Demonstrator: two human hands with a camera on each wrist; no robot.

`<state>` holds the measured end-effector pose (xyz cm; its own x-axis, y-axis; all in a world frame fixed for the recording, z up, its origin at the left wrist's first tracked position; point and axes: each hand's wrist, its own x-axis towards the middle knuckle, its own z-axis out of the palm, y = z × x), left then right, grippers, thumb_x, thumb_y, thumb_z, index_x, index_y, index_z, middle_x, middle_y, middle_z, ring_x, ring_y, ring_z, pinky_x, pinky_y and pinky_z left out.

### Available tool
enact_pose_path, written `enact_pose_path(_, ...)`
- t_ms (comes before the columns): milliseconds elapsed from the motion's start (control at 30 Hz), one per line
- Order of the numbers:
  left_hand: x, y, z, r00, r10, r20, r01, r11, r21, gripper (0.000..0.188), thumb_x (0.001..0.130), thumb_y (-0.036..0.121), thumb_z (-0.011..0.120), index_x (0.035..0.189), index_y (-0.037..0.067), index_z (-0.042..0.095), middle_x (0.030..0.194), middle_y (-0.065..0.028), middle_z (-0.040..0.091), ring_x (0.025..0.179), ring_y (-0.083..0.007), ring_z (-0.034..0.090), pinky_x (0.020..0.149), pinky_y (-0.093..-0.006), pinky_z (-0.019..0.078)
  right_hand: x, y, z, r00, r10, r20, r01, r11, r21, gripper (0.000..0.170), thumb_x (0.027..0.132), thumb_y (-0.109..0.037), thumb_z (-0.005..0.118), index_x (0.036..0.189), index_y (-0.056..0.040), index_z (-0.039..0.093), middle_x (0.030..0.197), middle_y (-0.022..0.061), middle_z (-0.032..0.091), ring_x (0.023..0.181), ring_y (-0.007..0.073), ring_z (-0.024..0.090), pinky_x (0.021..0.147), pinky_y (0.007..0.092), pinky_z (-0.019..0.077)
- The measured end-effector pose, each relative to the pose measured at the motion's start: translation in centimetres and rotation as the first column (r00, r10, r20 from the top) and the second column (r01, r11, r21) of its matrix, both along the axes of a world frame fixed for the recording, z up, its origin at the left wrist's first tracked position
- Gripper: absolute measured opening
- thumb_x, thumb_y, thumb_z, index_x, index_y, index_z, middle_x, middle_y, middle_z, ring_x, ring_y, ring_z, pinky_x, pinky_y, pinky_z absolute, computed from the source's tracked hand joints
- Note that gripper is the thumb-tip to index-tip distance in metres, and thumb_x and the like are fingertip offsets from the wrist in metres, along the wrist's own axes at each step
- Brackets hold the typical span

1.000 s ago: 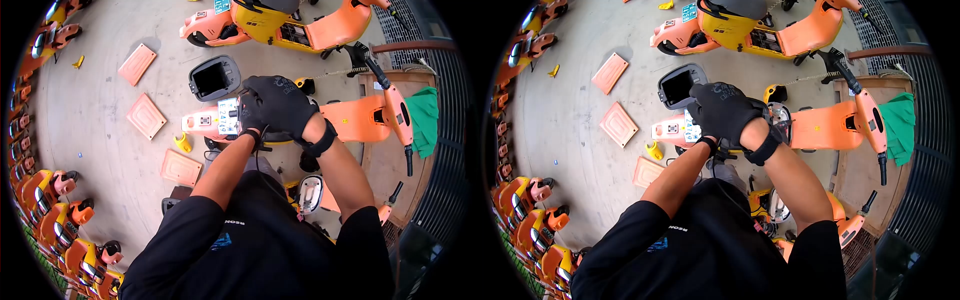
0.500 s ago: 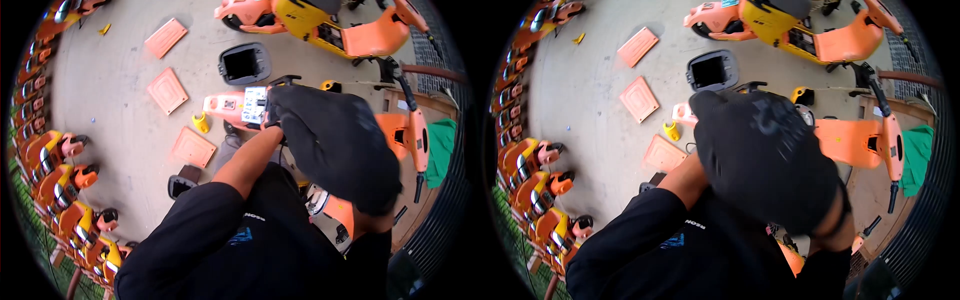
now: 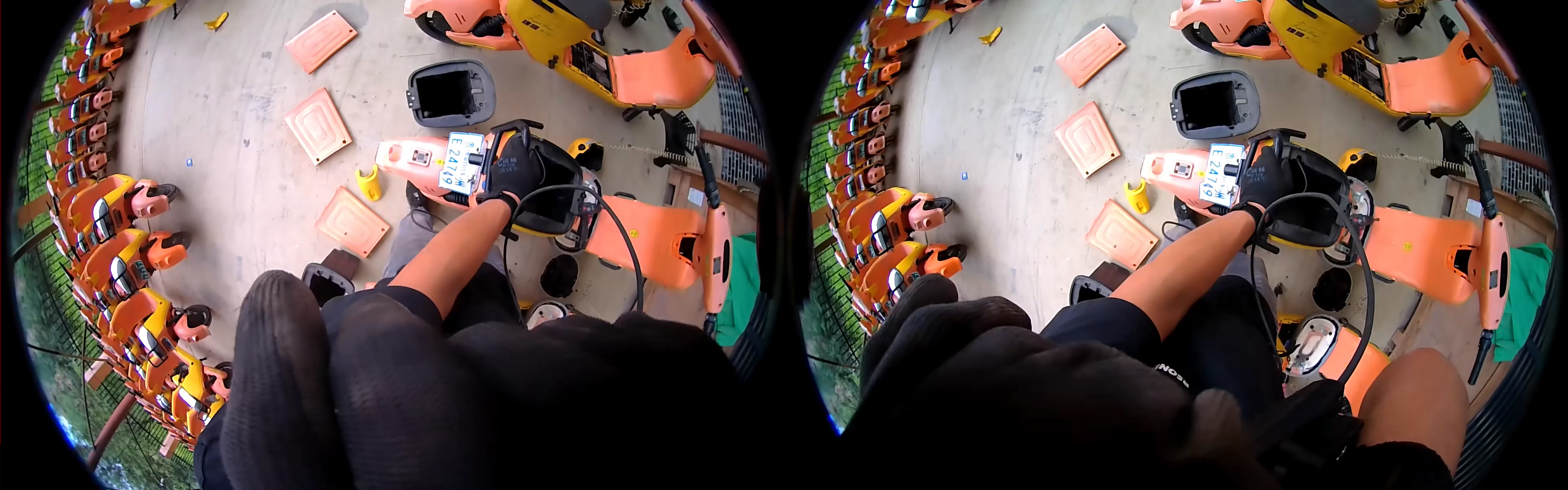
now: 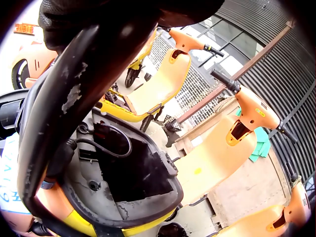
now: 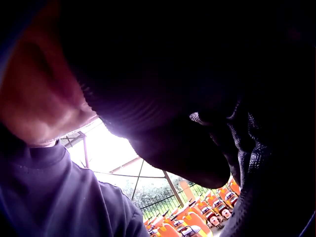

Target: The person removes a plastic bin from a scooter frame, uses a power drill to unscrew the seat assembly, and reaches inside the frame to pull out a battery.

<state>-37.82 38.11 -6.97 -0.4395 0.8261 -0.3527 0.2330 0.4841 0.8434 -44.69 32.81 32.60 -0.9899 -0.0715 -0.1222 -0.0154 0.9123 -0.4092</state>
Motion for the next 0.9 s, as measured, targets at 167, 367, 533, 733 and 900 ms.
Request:
enact_pose_path(167,-0.9,0.2,1.9,0.994,-0.056,0.093,0.066,0.992,-0.106,0.042,0.085,0.023,0.049,0.124,0.008,0.047,0.114,-0.0242,0.057,0.103,-0.0396,0.057,0.089,-0.0431,0.0450,0.5,-0.2,0.3,1.000,0.021,-0.015,-0.021,1.000,-0.003,0.022,0.085,-0.008,0.056,0.104,0.0008,0.062,0.096,0.0116,0.066,0.081,0.0214,0.064,0.068,0.0306,0.0488)
enact_pose_path(367,0.6,-0.3,-3.0,0.988,-0.024,-0.153,0.043,0.992,0.118,0.032,0.082,0.023,0.057,0.099,-0.004,0.052,0.095,-0.0287,0.058,0.089,-0.0432,0.057,0.076,-0.0473,0.0444,0.8,-2.1,0.8,0.997,0.061,-0.056,-0.064,0.996,-0.061,0.022,0.085,-0.008,0.056,0.105,0.0009,0.061,0.097,0.0116,0.066,0.082,0.0209,0.064,0.068,0.0306,0.0491)
enact_pose_path(533,1.9,-0.4,-2.0,0.992,-0.075,-0.098,0.081,0.995,0.063,0.031,0.086,0.028,0.050,0.098,-0.002,0.050,0.084,-0.0261,0.061,0.083,-0.0437,0.059,0.075,-0.0493,0.0450,1.3,-2.2,1.2,0.996,0.064,-0.070,-0.071,0.992,-0.103,0.023,0.085,-0.008,0.056,0.105,0.0010,0.061,0.097,0.0116,0.066,0.082,0.0205,0.064,0.068,0.0305,0.0493)
enact_pose_path(733,0.0,-0.1,0.0,0.986,-0.079,-0.149,0.081,0.997,0.005,0.033,0.088,0.028,0.047,0.108,0.001,0.050,0.095,-0.0253,0.062,0.091,-0.0392,0.060,0.079,-0.0453,0.0468,2.4,-0.4,2.8,0.997,-0.051,0.066,0.054,0.998,-0.039,0.023,0.085,-0.007,0.056,0.105,0.0011,0.061,0.098,0.0116,0.066,0.082,0.0200,0.064,0.069,0.0305,0.0496)
enact_pose_path(900,0.6,-0.5,-5.0,0.977,-0.206,-0.054,0.211,0.973,0.099,0.044,0.088,0.030,0.049,0.124,0.004,0.043,0.114,-0.0214,0.057,0.107,-0.0376,0.055,0.091,-0.0417,0.0422,8.1,6.2,-9.2,0.655,-0.750,0.092,0.741,0.613,-0.274,0.030,0.087,-0.013,0.057,0.111,0.0048,0.057,0.092,0.0152,0.066,0.077,0.0234,0.064,0.069,0.0317,0.0502)
